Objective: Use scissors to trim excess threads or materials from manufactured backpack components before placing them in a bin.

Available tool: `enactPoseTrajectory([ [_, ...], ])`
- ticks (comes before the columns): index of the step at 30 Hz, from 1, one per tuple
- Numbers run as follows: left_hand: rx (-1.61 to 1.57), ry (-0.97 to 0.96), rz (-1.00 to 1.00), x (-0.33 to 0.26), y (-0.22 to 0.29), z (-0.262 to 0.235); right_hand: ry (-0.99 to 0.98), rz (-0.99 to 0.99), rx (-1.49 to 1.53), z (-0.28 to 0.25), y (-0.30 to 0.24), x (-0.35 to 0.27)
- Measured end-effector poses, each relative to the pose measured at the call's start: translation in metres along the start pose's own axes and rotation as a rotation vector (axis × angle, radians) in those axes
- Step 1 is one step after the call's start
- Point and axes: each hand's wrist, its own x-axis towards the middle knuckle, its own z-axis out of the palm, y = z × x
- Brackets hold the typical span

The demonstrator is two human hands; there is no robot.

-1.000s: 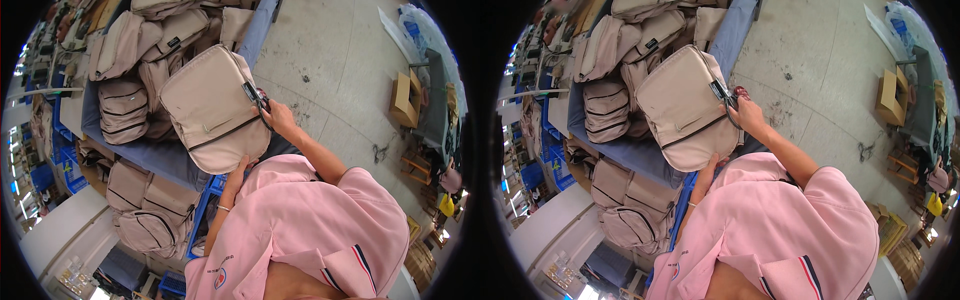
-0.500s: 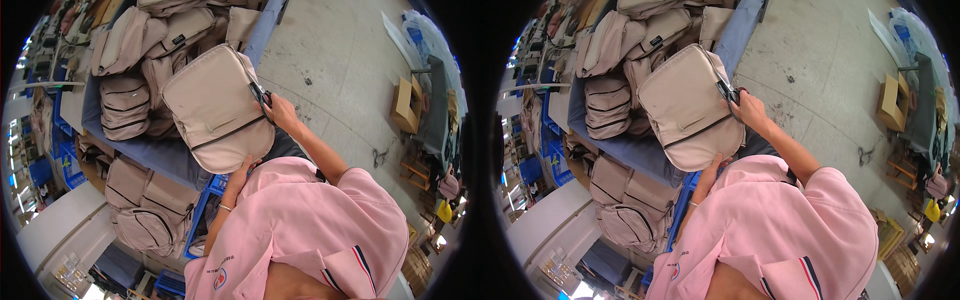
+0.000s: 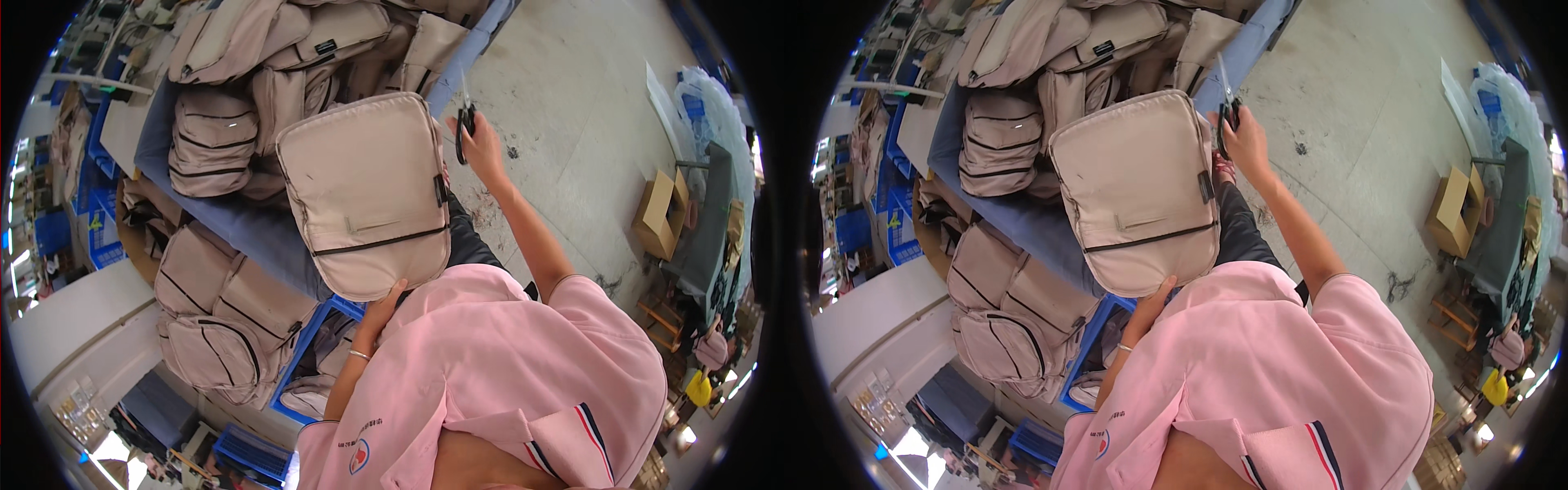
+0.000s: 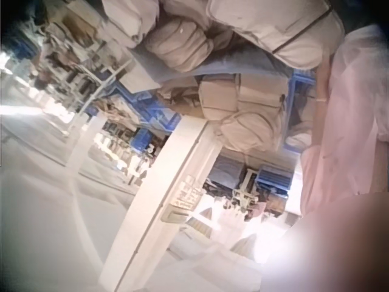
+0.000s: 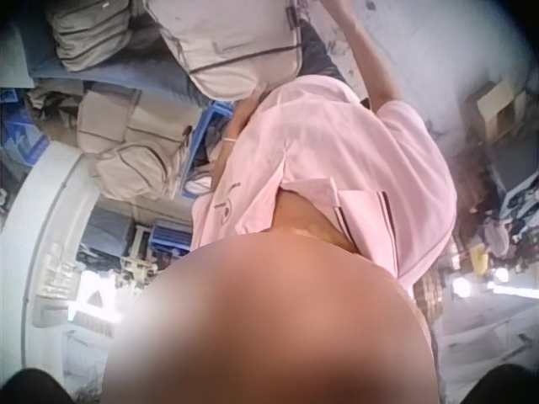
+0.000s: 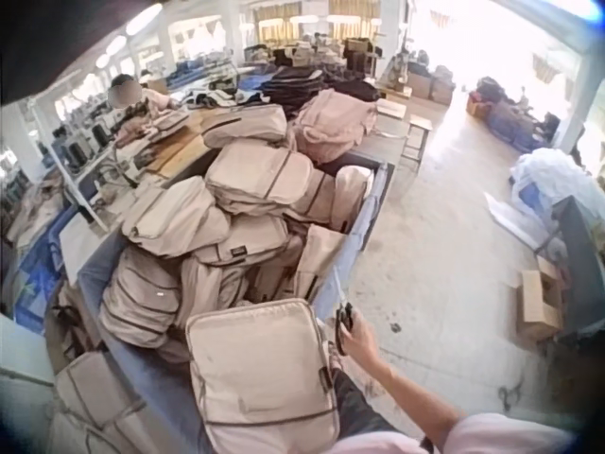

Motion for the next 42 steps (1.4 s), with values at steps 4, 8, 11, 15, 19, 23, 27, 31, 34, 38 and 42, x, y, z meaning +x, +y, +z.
enactPoseTrajectory([
  [4, 0.043, -0.04, 0.099, -0.004, -0.027, -0.011, -0.155, -0.128, 0.114, 0.02, -0.029, 0.038],
  [8, 0.181, 0.063, 0.193, -0.022, -0.058, -0.033, -0.504, -0.1, 0.4, 0.037, -0.031, 0.033],
  [11, 0.098, 0.375, 0.265, -0.045, -0.073, -0.058, -0.53, -0.034, 0.41, 0.016, -0.005, -0.004],
  [15, 0.315, 0.707, 0.045, -0.071, -0.055, -0.121, -0.629, 0.283, 0.713, -0.021, 0.019, -0.089],
  [19, 0.064, 1.113, 0.446, -0.054, -0.031, -0.158, -0.766, 0.433, 0.662, -0.023, 0.019, -0.15],
  [23, -0.129, 1.28, 0.419, -0.021, -0.033, -0.163, -0.595, 0.091, 0.31, -0.011, 0.009, -0.129],
  [27, -0.137, 1.457, 0.465, -0.022, -0.031, -0.133, -0.34, -0.238, 0.079, 0.007, -0.061, -0.066],
  [31, -0.127, 1.511, 0.467, -0.036, -0.028, -0.113, -0.381, -0.541, 0.168, 0.058, -0.124, -0.01],
  [34, -0.058, 1.568, 0.451, -0.038, -0.033, -0.1, -0.458, -0.865, 0.184, 0.12, -0.161, 0.021],
  [38, -0.058, 1.599, 0.499, -0.039, -0.039, -0.092, -0.701, -0.775, 0.158, 0.175, -0.188, 0.031],
  [42, 0.288, 1.764, 0.544, -0.05, -0.063, -0.124, -0.721, -0.75, 0.087, 0.166, -0.186, 0.021],
])
